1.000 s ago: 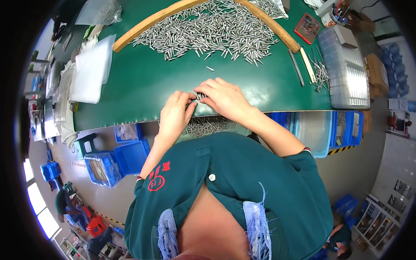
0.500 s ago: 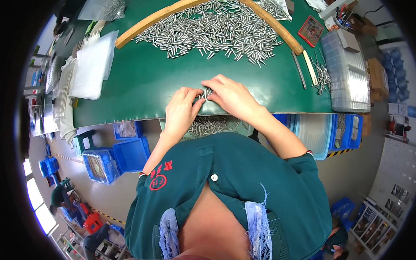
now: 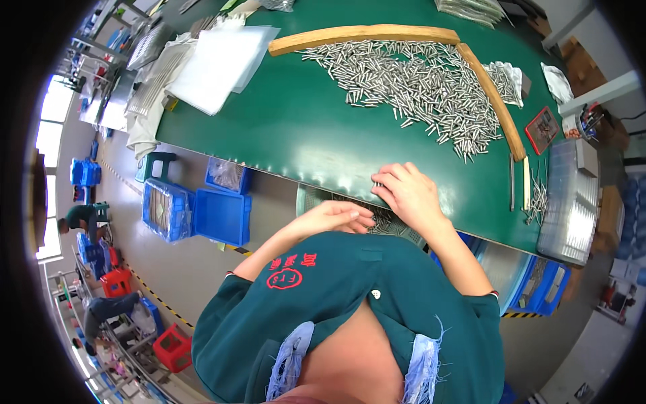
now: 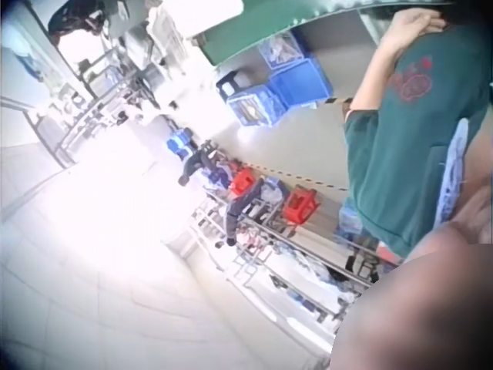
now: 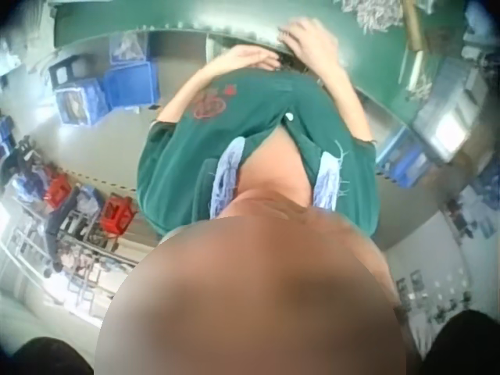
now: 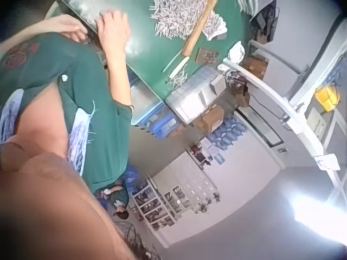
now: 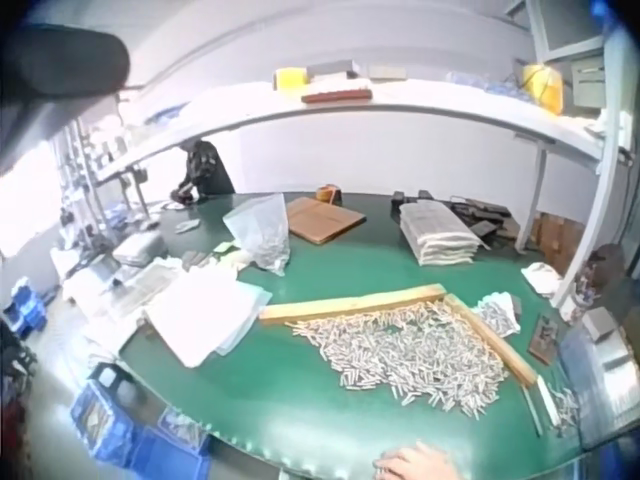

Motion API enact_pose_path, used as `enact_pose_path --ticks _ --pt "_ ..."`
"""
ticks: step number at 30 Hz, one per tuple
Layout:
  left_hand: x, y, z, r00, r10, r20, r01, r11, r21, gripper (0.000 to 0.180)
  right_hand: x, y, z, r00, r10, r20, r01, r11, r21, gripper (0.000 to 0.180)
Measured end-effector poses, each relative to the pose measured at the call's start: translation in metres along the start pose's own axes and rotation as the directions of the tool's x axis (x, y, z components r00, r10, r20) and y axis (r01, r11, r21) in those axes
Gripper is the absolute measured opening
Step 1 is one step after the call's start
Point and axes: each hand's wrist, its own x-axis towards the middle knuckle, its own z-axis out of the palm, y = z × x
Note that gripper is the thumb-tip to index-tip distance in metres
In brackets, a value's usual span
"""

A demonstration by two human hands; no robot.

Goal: Inspecting and sorting small metallic pins on a workbench in a manufacturing environment.

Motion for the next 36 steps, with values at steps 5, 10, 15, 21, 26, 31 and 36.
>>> enact_pose_path --ticks 5,10,15,21,26,31,36 --pt "0.016 -0.009 0.002 0.985 -0.077 0.152 0.148 0.831 -0.537 0.042 -0.012 -0.007 -0.001 0.993 -0.06 0.097 0.054 0.996 0.066 0.021" --pt "0.024 -0.002 0.007 0.984 -0.141 0.112 0.179 0.809 -0.56 0.031 -0.026 -0.018 -0.001 0.993 -0.023 0.118 0.013 0.996 0.085 0.022" --pt "0.031 -0.009 0.01 0.987 -0.072 0.14 0.126 0.898 -0.421 0.031 -0.031 -0.019 -0.004 0.985 -0.002 0.174 -0.017 0.994 0.111 0.026" --pt "0.016 -0.003 0.028 0.999 -0.047 -0.004 0.042 0.915 -0.401 0.03 -0.027 -0.017 -0.013 0.979 -0.013 0.202 -0.068 0.917 0.392 0.038" --pt "0.014 0.028 0.019 0.993 0.046 -0.11 -0.035 0.994 0.104 0.028 -0.013 -0.015 -0.022 0.956 0.198 0.215 -0.29 0.734 0.614 0.026" --pt "0.008 0.041 0.022 0.97 0.167 -0.176 -0.11 0.949 0.295 0.026 -0.012 -0.014 -0.017 0.963 0.202 0.177 -0.264 0.587 0.765 0.019" --pt "0.005 0.053 0.022 0.99 0.088 -0.112 -0.061 0.972 0.228 0.027 -0.012 -0.009 -0.013 0.969 0.192 0.156 -0.235 0.518 0.823 0.016"
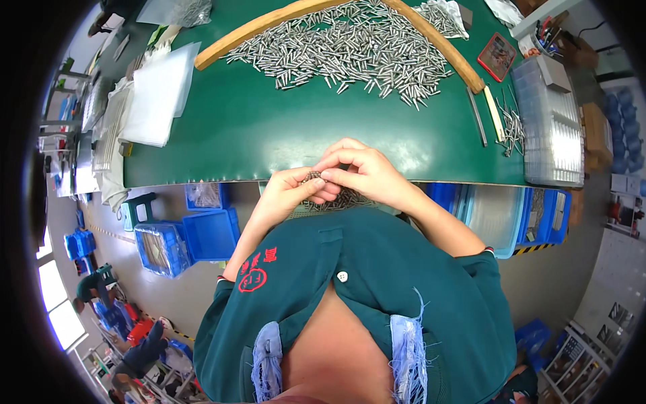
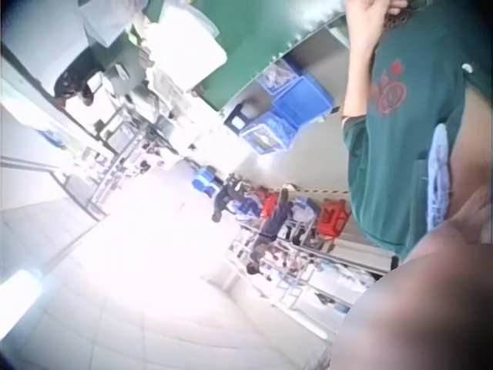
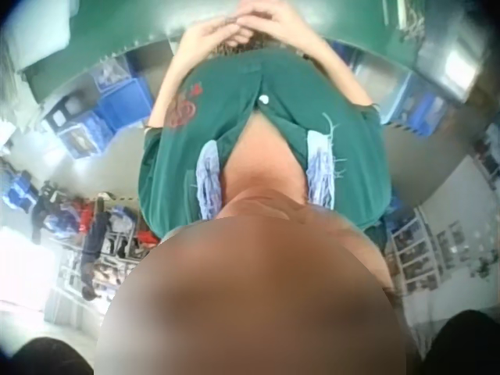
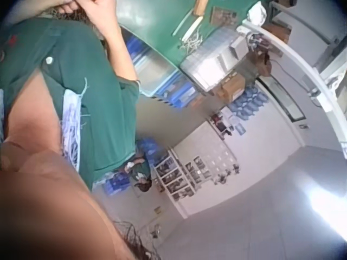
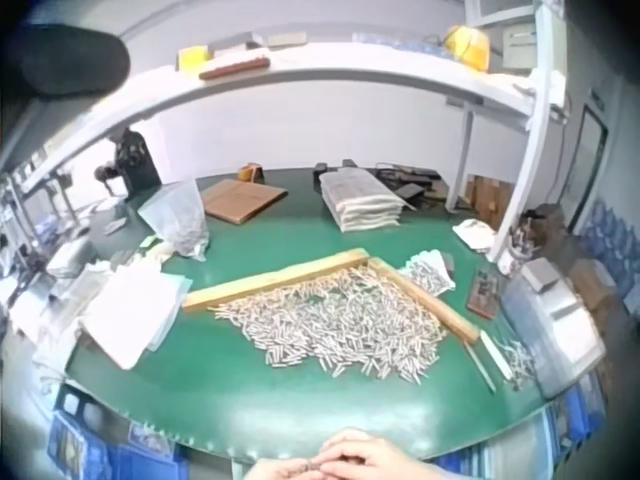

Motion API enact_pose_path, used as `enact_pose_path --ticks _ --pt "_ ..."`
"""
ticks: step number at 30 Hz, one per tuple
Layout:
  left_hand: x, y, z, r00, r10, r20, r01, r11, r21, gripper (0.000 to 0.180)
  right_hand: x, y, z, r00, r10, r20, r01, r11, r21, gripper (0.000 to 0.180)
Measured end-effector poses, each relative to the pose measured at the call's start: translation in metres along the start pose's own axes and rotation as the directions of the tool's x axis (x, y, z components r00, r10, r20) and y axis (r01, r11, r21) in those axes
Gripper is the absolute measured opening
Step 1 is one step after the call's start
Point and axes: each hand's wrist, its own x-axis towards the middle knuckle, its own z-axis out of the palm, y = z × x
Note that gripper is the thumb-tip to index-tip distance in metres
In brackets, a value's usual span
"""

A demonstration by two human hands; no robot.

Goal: Inspecting and sorting small metallic pins on a workbench in a manufacturing environment.

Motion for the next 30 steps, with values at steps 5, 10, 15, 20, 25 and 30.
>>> enact_pose_path --ticks 5,10,15,20,25,30 --pt "-0.001 0.004 -0.002 0.996 -0.063 0.057 0.065 0.997 -0.05 0.031 0.001 0.003 -0.001 1.0 0.011 0.019 -0.012 0.999 0.032 0.016" --pt "-0.001 0.003 -0.002 0.993 -0.082 0.086 0.089 0.993 -0.083 0.031 0.0 0.003 -0.002 0.996 0.068 0.058 -0.071 0.997 0.04 0.014" --pt "0.003 -0.006 -0.002 0.998 -0.051 0.048 0.052 0.998 -0.024 0.029 0.0 -0.01 -0.001 0.995 0.093 0.042 -0.093 0.996 -0.005 0.014" --pt "0.008 -0.013 0.0 0.999 0.009 -0.031 -0.003 0.984 0.179 0.025 0.001 0.002 0.007 0.977 -0.213 0.007 0.199 0.9 -0.389 0.013" --pt "0.0 0.008 0.002 0.991 -0.06 0.122 0.059 0.998 0.012 0.027 0.0 0.002 0.006 0.941 0.321 0.104 -0.334 0.844 0.42 0.01" --pt "-0.002 0.01 -0.007 0.98 -0.008 0.2 0.02 0.998 -0.055 0.023 0.0 0.008 0.007 0.825 0.503 0.26 -0.475 0.367 0.799 0.023"
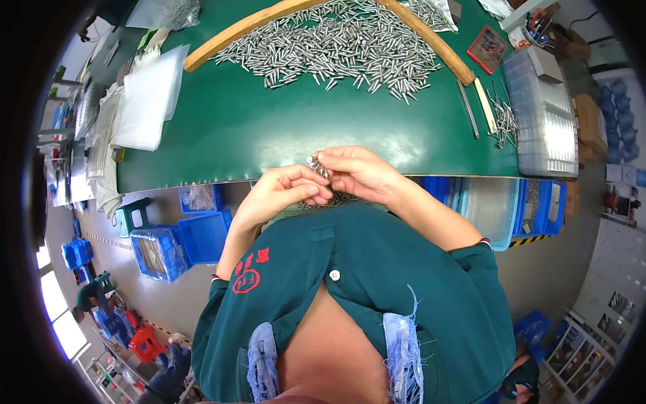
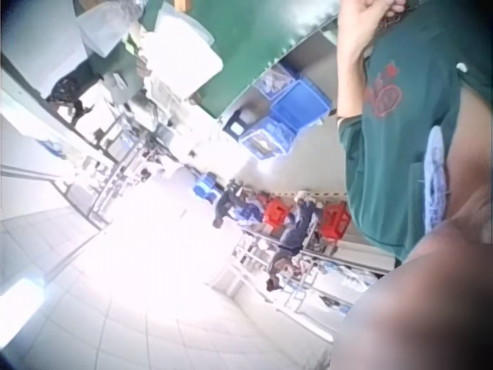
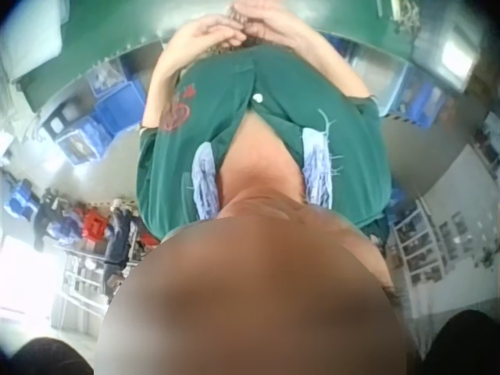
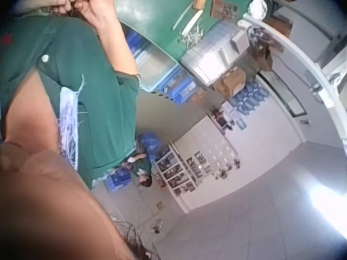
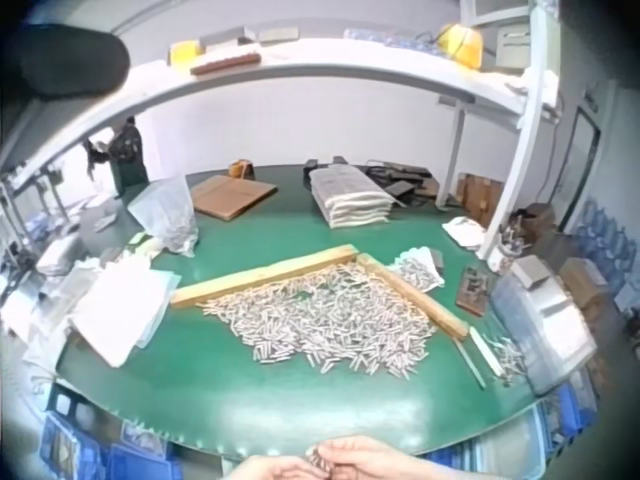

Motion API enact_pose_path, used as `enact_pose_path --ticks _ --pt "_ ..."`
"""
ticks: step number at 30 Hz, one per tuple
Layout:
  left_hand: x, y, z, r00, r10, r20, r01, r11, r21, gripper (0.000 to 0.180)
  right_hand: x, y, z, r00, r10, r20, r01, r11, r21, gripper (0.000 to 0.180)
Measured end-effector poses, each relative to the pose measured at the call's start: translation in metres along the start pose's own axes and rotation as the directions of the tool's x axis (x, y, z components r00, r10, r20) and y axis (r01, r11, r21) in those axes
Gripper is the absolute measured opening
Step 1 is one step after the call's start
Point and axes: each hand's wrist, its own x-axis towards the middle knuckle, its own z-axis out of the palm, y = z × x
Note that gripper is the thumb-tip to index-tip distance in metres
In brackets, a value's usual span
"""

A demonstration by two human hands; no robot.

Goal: Inspecting and sorting small metallic pins on a workbench in a manufacturing environment.

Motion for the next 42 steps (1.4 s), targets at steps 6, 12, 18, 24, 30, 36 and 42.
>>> enact_pose_path --ticks 6,12,18,24,30,36,42 --pt "-0.009 0.002 -0.023 0.954 0.16 -0.253 -0.125 0.981 0.151 0.022 0.001 0.001 -0.012 0.995 0.068 0.071 -0.079 0.984 0.16 0.022" --pt "-0.011 0.011 -0.035 0.887 0.238 -0.396 -0.126 0.949 0.289 0.023 -0.003 -0.001 0.001 0.985 -0.136 0.104 0.17 0.703 -0.69 0.023" --pt "0.009 0.011 -0.034 0.874 0.298 -0.384 -0.105 0.887 0.45 0.024 -0.002 -0.02 -0.01 0.904 -0.418 0.084 0.3 0.482 -0.823 0.024" --pt "0.083 0.021 -0.036 0.783 0.563 -0.265 -0.02 0.448 0.894 0.031 0.013 -0.064 -0.045 0.614 -0.776 0.145 -0.068 -0.235 -0.97 0.027" --pt "0.145 0.019 -0.027 0.683 0.7 -0.209 0.103 0.191 0.976 0.042 0.037 -0.067 -0.04 0.578 -0.789 0.21 -0.1 -0.323 -0.941 0.025" --pt "0.089 0.007 -0.026 0.76 0.636 -0.138 -0.019 0.233 0.972 0.034 0.026 -0.049 -0.039 0.688 -0.657 0.307 0.149 -0.287 -0.946 0.02" --pt "0.058 -0.009 -0.031 0.737 0.654 -0.17 -0.056 0.31 0.949 0.03 0.01 -0.033 -0.028 0.648 -0.73 0.215 0.114 -0.187 -0.976 0.021"
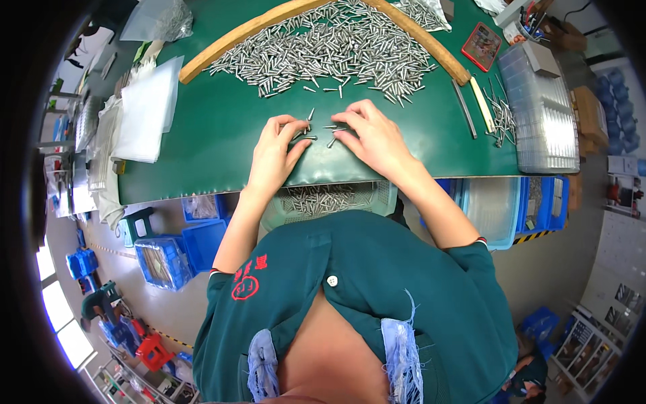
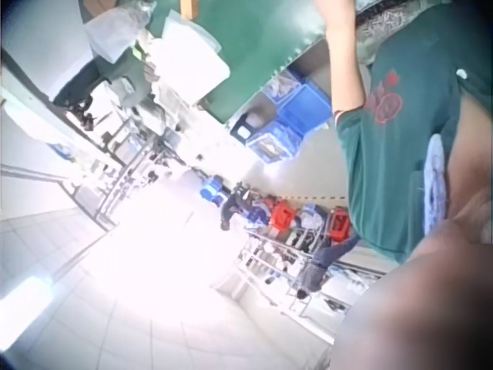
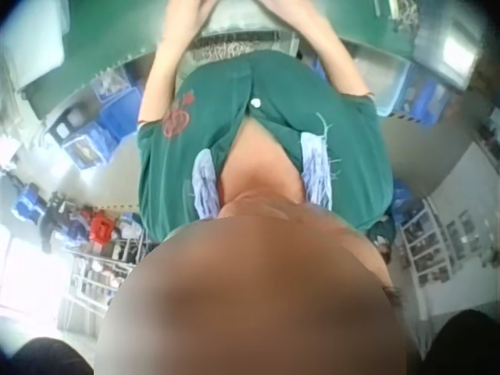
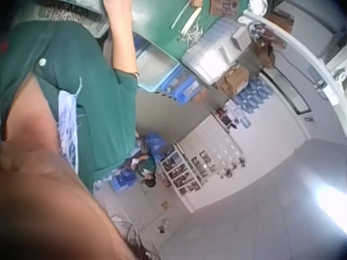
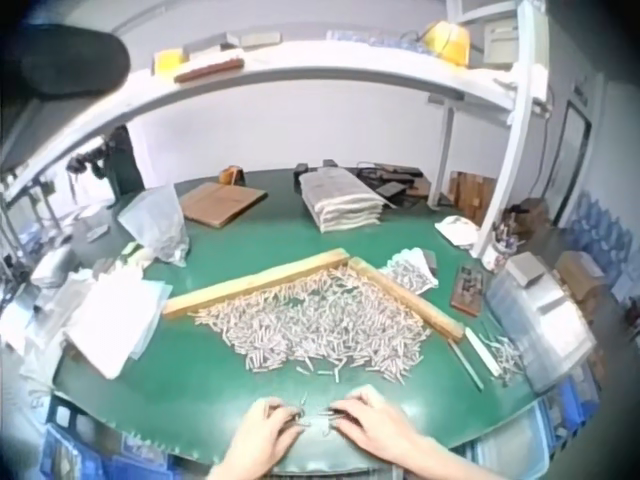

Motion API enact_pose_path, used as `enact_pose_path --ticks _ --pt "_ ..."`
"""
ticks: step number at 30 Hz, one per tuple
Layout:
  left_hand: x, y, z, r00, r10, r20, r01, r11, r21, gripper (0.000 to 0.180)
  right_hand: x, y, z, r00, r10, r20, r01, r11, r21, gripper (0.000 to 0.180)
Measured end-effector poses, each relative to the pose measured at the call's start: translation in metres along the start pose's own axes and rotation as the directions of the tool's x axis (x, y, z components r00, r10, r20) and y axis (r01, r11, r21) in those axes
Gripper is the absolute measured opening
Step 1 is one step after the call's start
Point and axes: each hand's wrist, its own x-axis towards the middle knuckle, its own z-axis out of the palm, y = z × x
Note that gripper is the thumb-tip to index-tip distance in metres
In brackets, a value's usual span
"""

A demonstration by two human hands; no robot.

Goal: Inspecting and sorting small metallic pins on a workbench in a manufacturing environment.

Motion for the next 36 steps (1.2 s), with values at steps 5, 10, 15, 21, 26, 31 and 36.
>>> enact_pose_path --ticks 5,10,15,21,26,31,36 --pt "0.0 0.013 0.007 0.998 0.049 0.025 -0.05 0.998 0.024 0.03 -0.011 -0.013 0.01 0.997 -0.061 0.049 0.066 0.991 -0.118 0.025" --pt "0.0 0.009 0.012 0.996 0.073 0.04 -0.076 0.994 0.073 0.021 -0.013 -0.007 0.005 0.983 -0.179 0.039 0.183 0.97 -0.161 0.016" --pt "-0.009 0.017 0.01 0.988 -0.036 -0.148 0.046 0.997 0.064 0.023 -0.019 -0.004 0.007 0.988 -0.156 0.008 0.156 0.982 -0.104 0.019" --pt "-0.012 0.012 0.009 0.996 0.089 0.001 -0.088 0.99 0.11 0.018 -0.01 -0.005 0.016 0.991 -0.13 -0.012 0.129 0.988 -0.084 0.025" --pt "-0.018 0.016 0.004 0.996 0.085 0.03 -0.086 0.995 0.042 0.012 -0.012 -0.01 0.019 0.984 -0.17 0.047 0.171 0.985 -0.027 0.028" --pt "-0.014 0.013 -0.005 0.986 -0.162 -0.029 0.156 0.976 -0.153 0.021 -0.015 -0.01 0.021 0.988 -0.146 0.049 0.147 0.989 -0.015 0.028" --pt "0.002 0.011 0.003 0.987 0.144 0.065 -0.143 0.99 -0.018 0.029 -0.016 -0.016 0.018 0.977 -0.204 0.059 0.209 0.975 -0.078 0.02"
